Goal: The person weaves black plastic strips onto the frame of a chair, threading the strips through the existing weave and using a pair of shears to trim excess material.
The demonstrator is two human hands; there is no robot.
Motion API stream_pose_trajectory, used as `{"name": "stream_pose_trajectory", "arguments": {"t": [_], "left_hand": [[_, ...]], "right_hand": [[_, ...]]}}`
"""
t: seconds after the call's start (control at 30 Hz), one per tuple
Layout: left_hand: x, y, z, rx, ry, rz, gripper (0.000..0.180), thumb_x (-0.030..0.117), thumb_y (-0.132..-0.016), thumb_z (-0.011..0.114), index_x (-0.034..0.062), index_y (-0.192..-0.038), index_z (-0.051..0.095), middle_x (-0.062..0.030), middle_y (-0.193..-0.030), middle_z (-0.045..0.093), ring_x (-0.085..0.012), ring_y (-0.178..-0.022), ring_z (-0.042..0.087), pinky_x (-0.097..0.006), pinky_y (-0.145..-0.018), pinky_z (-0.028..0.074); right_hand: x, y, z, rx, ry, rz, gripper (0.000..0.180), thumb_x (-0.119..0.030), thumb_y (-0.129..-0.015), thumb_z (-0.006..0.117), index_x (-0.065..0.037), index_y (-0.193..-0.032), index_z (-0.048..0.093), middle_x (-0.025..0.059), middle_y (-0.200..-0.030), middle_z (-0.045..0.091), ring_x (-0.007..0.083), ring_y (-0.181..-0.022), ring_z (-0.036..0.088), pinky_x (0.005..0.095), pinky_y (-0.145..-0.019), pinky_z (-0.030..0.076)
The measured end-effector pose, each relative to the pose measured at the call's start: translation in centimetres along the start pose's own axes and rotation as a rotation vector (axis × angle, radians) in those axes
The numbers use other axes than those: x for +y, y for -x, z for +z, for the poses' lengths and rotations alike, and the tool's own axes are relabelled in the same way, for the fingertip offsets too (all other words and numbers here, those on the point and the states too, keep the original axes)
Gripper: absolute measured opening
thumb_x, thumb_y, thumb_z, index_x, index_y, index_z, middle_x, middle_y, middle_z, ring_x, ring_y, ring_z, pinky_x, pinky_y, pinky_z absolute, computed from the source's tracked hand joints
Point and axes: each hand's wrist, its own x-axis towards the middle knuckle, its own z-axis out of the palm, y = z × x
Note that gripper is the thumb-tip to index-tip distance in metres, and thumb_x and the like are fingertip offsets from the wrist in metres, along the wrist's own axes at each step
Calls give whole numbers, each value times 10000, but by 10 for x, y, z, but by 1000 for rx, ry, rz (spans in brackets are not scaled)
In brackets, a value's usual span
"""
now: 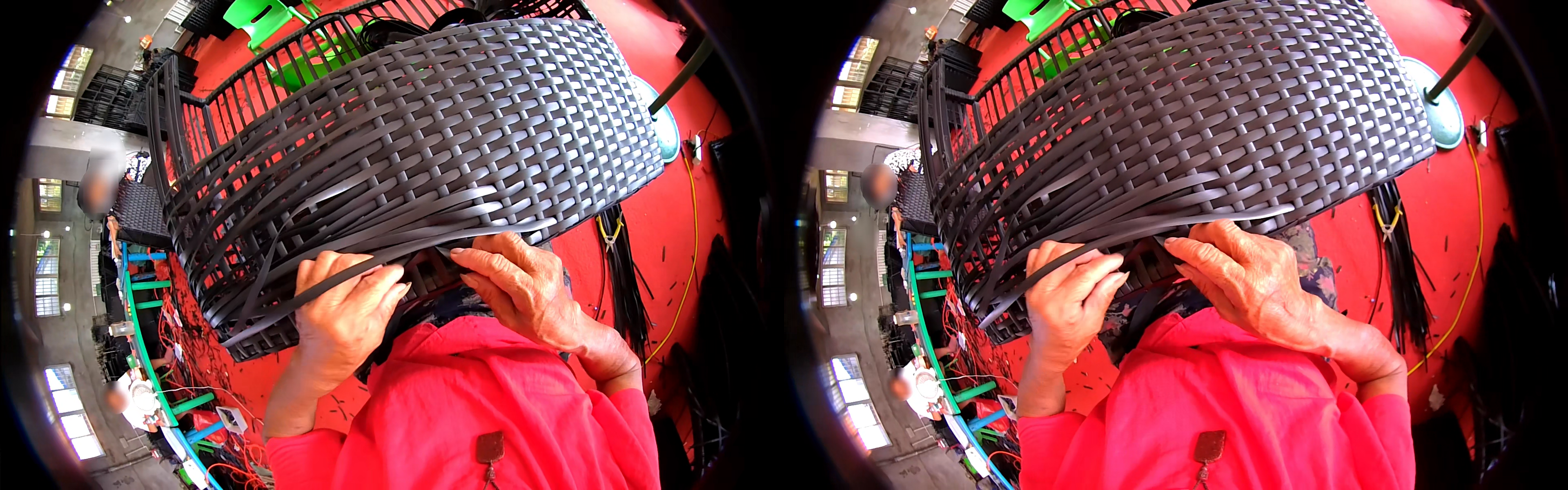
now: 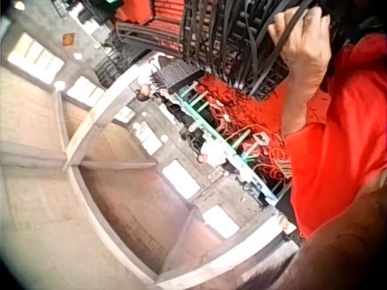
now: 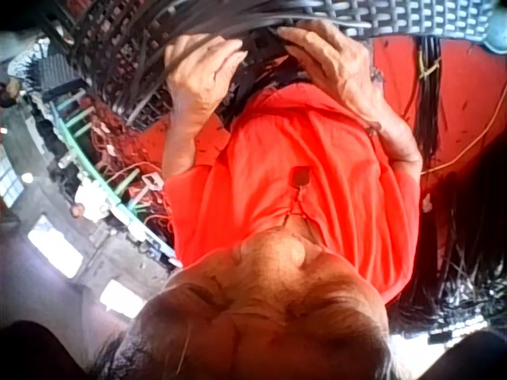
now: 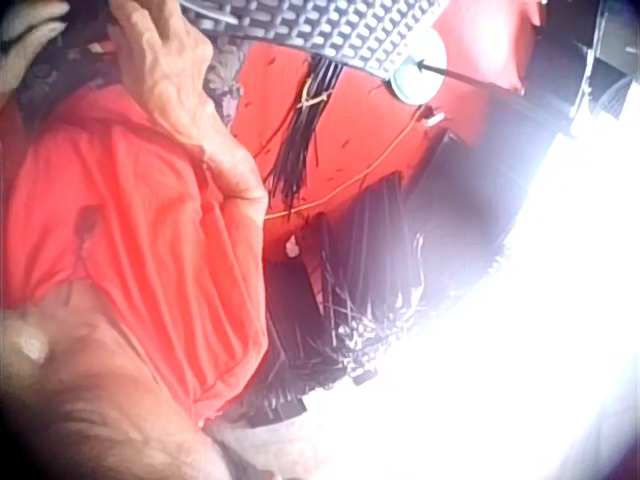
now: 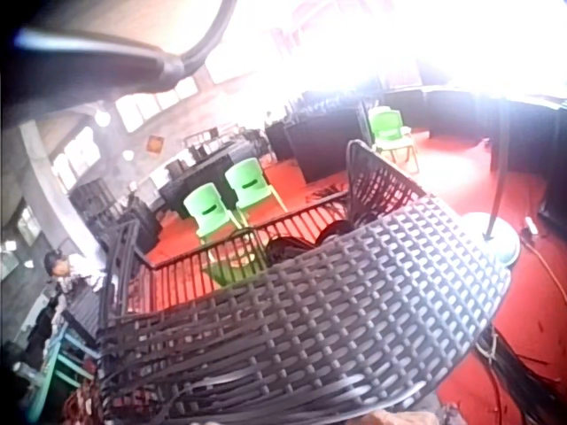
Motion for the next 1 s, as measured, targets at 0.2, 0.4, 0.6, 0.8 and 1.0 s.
{"name": "stream_pose_trajectory", "arguments": {"t": [0.2,0.4,0.6,0.8,1.0], "left_hand": [[1,-9,10,6,-102,-26,336,138,-741,730,66,-1062,664,-82,-1009,594,-269,-946,569,-402,-854,407],[-10,-17,-10,-126,57,-74,233,100,-755,716,63,-984,695,-54,-1021,608,-243,-968,579,-377,-849,408],[-30,-25,-6,-38,-55,46,190,38,-735,703,78,-912,646,-48,-955,603,-230,-925,588,-374,-817,403],[-44,-48,8,78,-279,159,317,59,-674,740,129,-940,582,-30,-927,552,-229,-905,561,-389,-840,380],[-22,-27,-7,42,-205,94,203,101,-697,766,101,-830,612,-27,-731,540,-224,-682,537,-363,-622,367]], "right_hand": [[1,-2,0,-15,-9,-1,251,-19,-794,700,-33,-1036,635,98,-876,640,247,-693,648,323,-557,511],[1,-9,0,-63,-93,-13,247,-35,-809,666,-40,-1040,579,119,-844,622,308,-632,635,373,-517,512],[-9,-19,-8,-273,-1,89,223,-9,-841,638,-16,-1052,565,139,-950,662,294,-718,667,356,-593,542],[-4,-33,-6,-237,-47,187,161,-68,-880,616,-26,-1035,596,132,-857,667,309,-724,662,364,-603,532],[1,-37,-8,-250,-33,94,164,-114,-886,615,-25,-1022,635,136,-848,674,307,-747,664,378,-636,529]]}}
